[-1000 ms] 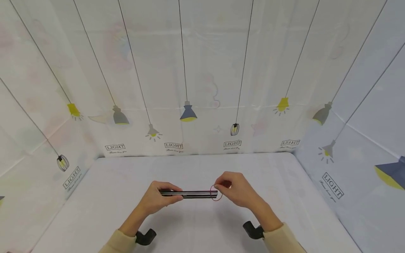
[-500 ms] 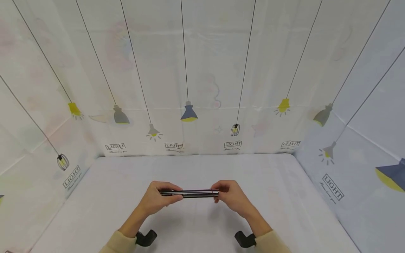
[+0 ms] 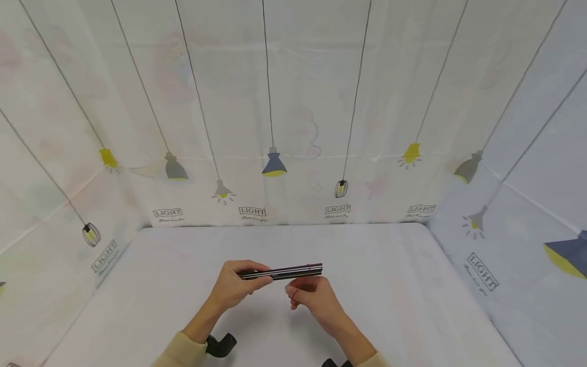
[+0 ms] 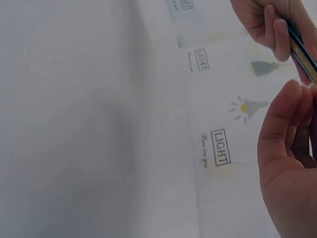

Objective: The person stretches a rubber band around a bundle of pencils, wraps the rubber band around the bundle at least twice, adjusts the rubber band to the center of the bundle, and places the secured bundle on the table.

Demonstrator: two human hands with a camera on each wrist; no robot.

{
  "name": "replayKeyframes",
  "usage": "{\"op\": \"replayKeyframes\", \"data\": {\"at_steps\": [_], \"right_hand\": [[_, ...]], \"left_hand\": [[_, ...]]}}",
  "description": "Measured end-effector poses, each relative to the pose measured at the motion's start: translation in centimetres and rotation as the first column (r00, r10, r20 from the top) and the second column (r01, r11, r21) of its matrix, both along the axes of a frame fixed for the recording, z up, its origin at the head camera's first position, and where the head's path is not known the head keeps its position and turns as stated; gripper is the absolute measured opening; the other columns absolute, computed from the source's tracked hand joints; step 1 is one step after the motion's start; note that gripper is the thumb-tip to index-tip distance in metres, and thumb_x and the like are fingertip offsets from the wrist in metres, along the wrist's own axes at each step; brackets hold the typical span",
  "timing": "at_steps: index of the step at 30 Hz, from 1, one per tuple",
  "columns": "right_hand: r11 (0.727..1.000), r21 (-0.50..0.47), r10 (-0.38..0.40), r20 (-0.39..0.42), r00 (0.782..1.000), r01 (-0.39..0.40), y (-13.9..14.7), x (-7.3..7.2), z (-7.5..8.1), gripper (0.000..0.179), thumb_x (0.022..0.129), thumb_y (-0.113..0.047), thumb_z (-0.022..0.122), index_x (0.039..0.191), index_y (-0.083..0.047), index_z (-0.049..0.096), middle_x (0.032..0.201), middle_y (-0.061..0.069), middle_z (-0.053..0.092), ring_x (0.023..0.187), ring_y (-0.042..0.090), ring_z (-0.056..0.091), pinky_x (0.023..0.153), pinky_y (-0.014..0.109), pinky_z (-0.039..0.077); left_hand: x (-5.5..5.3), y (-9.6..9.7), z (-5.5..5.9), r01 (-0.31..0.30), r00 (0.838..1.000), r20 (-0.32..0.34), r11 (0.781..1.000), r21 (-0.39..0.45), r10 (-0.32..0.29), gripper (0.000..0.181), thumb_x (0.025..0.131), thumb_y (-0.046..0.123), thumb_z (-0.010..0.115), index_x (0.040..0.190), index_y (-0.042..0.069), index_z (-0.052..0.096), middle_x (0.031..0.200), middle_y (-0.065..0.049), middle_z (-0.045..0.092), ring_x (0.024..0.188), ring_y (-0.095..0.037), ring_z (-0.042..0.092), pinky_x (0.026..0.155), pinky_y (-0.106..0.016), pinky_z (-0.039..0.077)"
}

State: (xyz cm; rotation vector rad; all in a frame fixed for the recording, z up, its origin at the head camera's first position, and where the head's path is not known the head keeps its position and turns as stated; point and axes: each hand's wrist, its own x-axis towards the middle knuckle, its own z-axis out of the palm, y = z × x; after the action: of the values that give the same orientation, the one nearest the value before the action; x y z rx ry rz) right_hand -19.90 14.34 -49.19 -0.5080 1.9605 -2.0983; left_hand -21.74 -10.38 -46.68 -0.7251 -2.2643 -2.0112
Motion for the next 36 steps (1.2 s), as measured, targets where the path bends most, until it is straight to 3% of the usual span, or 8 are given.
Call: {"op": "replayKeyframes", "data": {"at_steps": [5,9,11,14,18,21,28,36], "right_hand": [[0.998,0.054,-0.036,0.076,0.996,0.032,-0.7,0.9,0.2,0.025,0.096,-0.014,0.072,0.104,0.009,0.067,0.084,0.006,0.065,0.072,0.017,0.063,0.075,0.032,0.057],[0.979,0.041,-0.201,0.093,0.975,0.198,-0.9,1.7,0.4,0.018,0.094,-0.009,0.072,0.101,0.007,0.069,0.086,0.010,0.066,0.073,0.019,0.063,0.074,0.032,0.057],[0.946,0.028,-0.325,0.043,0.945,0.324,-1.0,2.1,0.5,0.013,0.093,-0.005,0.073,0.100,0.006,0.070,0.087,0.011,0.067,0.072,0.020,0.063,0.073,0.030,0.057],[0.876,0.015,-0.479,-0.102,0.872,0.483,-1.4,2.7,0.6,0.006,0.091,0.000,0.073,0.097,0.002,0.072,0.088,0.013,0.069,0.072,0.020,0.066,0.069,0.028,0.057],[0.817,-0.056,-0.559,-0.317,0.766,0.574,-1.8,3.2,0.6,0.006,0.091,0.002,0.073,0.095,-0.003,0.073,0.089,0.013,0.069,0.072,0.021,0.067,0.068,0.025,0.057],[0.823,-0.144,-0.555,-0.408,0.725,0.550,-2.0,3.3,0.7,0.011,0.091,0.007,0.072,0.096,-0.002,0.072,0.091,0.015,0.067,0.074,0.021,0.067,0.069,0.023,0.056],[0.904,-0.297,-0.427,-0.571,0.702,0.308,-1.9,3.2,1.3,0.023,0.085,0.025,0.064,0.099,0.007,0.069,0.098,0.019,0.062,0.089,0.019,0.064,0.081,0.022,0.054],[0.960,-0.230,-0.279,-0.724,0.631,0.160,-2.3,3.3,1.8,0.030,0.079,0.028,0.063,0.093,0.001,0.067,0.094,0.015,0.061,0.095,0.024,0.057,0.087,0.026,0.049]], "left_hand": [[0.0,0.4,0.0,-0.054,0.999,-0.008,0.998,-0.015,0.054,0.021,0.084,0.022,0.086,0.100,0.010,0.081,0.089,-0.008,0.074,0.058,-0.012,0.056,0.049,-0.024,0.045],[0.0,0.2,-0.1,-0.128,0.991,-0.027,0.992,-0.023,0.127,0.020,0.083,0.023,0.087,0.099,0.013,0.081,0.089,-0.004,0.075,0.062,-0.014,0.059,0.053,-0.024,0.048],[0.0,0.1,-0.2,-0.165,0.986,-0.037,0.986,-0.021,0.164,0.019,0.081,0.022,0.088,0.097,0.013,0.081,0.089,-0.004,0.075,0.064,-0.014,0.061,0.055,-0.024,0.050],[-0.1,0.0,-0.5,-0.179,0.983,-0.045,0.984,-0.021,0.178,0.019,0.081,0.020,0.088,0.097,0.012,0.081,0.090,-0.004,0.076,0.068,-0.014,0.065,0.058,-0.025,0.053],[-0.3,0.1,-0.9,-0.167,0.984,-0.068,0.985,-0.047,0.163,0.021,0.082,0.022,0.088,0.098,0.010,0.081,0.092,-0.005,0.076,0.072,-0.013,0.067,0.061,-0.025,0.055],[-0.4,0.1,-1.1,-0.185,0.979,-0.097,0.980,-0.071,0.178,0.021,0.082,0.022,0.088,0.098,0.010,0.081,0.092,-0.004,0.076,0.072,-0.013,0.068,0.061,-0.025,0.055],[-0.2,0.1,-0.8,-0.214,0.973,-0.107,0.971,-0.110,0.202,0.019,0.082,0.019,0.088,0.097,0.009,0.081,0.090,-0.005,0.076,0.071,-0.013,0.067,0.060,-0.024,0.054],[-0.4,0.0,-0.9,-0.223,0.969,-0.132,0.970,-0.101,0.209,0.019,0.081,0.021,0.088,0.095,0.011,0.081,0.088,-0.004,0.076,0.071,-0.012,0.066,0.060,-0.024,0.054]]}}
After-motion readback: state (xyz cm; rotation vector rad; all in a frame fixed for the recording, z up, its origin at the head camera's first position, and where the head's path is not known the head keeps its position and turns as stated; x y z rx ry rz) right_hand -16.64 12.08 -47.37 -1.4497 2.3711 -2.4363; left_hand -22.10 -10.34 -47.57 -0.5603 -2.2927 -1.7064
